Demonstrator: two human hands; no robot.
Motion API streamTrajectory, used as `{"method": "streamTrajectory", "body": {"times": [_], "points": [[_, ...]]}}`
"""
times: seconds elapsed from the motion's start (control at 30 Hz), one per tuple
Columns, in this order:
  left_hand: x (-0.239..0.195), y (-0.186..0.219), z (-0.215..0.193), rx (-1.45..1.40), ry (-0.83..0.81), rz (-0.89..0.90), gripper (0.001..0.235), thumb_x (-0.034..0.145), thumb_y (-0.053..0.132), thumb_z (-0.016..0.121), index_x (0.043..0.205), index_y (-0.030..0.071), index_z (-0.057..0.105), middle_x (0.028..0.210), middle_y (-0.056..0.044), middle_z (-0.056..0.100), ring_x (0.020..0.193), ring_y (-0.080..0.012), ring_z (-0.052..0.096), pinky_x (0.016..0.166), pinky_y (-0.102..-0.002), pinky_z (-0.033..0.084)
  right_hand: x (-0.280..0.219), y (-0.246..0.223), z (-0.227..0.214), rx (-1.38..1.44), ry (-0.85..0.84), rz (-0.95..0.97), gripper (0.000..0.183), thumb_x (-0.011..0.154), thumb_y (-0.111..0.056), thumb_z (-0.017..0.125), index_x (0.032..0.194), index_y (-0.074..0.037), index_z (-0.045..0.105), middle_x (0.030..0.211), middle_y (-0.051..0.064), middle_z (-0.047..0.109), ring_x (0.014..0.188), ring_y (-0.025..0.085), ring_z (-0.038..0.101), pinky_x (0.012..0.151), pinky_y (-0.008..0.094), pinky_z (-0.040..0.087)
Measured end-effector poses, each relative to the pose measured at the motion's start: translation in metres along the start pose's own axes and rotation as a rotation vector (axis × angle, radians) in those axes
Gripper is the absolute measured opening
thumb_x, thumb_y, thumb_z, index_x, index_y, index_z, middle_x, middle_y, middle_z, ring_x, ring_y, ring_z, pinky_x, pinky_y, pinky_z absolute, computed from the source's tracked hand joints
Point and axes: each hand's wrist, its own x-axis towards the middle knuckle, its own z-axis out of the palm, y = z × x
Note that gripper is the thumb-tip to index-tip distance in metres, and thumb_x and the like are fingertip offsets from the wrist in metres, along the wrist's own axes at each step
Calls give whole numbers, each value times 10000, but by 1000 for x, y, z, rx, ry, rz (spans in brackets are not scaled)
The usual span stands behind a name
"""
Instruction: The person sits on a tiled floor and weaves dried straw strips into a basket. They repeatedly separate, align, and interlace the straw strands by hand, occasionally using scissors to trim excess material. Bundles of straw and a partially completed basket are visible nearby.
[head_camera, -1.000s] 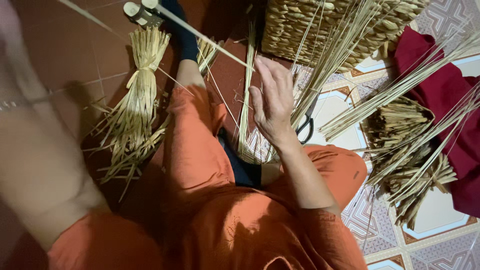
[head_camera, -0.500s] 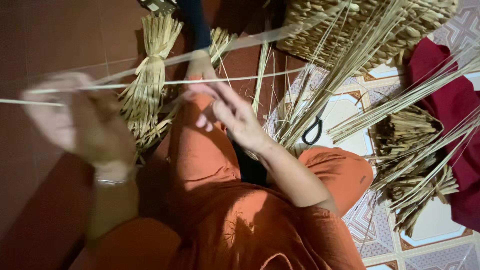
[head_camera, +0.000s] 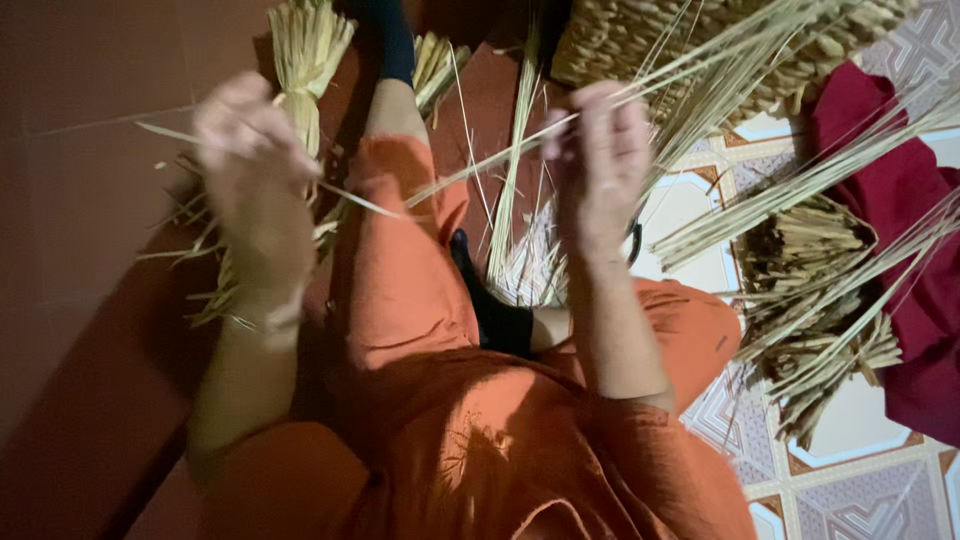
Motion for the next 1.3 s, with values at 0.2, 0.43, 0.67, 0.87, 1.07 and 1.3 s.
{"method": "streamTrajectory", "body": {"times": [0.2,0.43,0.67,0.87,1.07,1.3], "points": [[16,3,-29,111,203,123,326,1142,367,527,1164,52,609,1021,-53,535,780,-138,472,680,-289,472,-5,6,-72,-374,-22,26,349,1252,-238,515,949,-66,546,874,75,606,721,125,534,682,284,492],[-13,-40,-5,376,-163,517,329,1005,245,735,1273,82,635,1126,-83,534,911,-185,527,779,-316,517,-42,21,-85,-192,-94,353,228,1111,-246,421,1069,-107,597,834,81,696,700,164,693,644,309,614],[-119,-94,98,518,-537,636,606,884,143,890,1396,37,583,1274,-110,484,1151,-256,552,1001,-399,552,-69,48,-80,-229,-52,653,311,1131,-259,433,1123,-96,698,796,2,618,646,109,495,578,246,438],[-170,-121,115,659,-829,489,510,926,37,736,1402,17,554,1353,-118,446,1247,-272,555,1110,-439,530,-86,62,-87,-201,-70,665,257,1087,-272,511,1138,-118,710,866,13,673,785,107,604,732,261,509],[-147,-206,91,547,-638,135,294,1003,-35,571,1282,19,648,1232,-161,623,1103,-274,664,938,-354,604,-71,40,-123,-350,42,351,243,1118,-263,555,1150,-68,697,813,34,637,646,87,520,559,230,386],[-98,-288,63,524,-397,-629,106,941,53,629,973,16,723,744,-106,740,660,-185,725,607,-328,577,-53,27,-167,-89,45,88,193,1184,-235,565,1205,-59,642,870,67,632,675,139,540,677,298,492]]}}
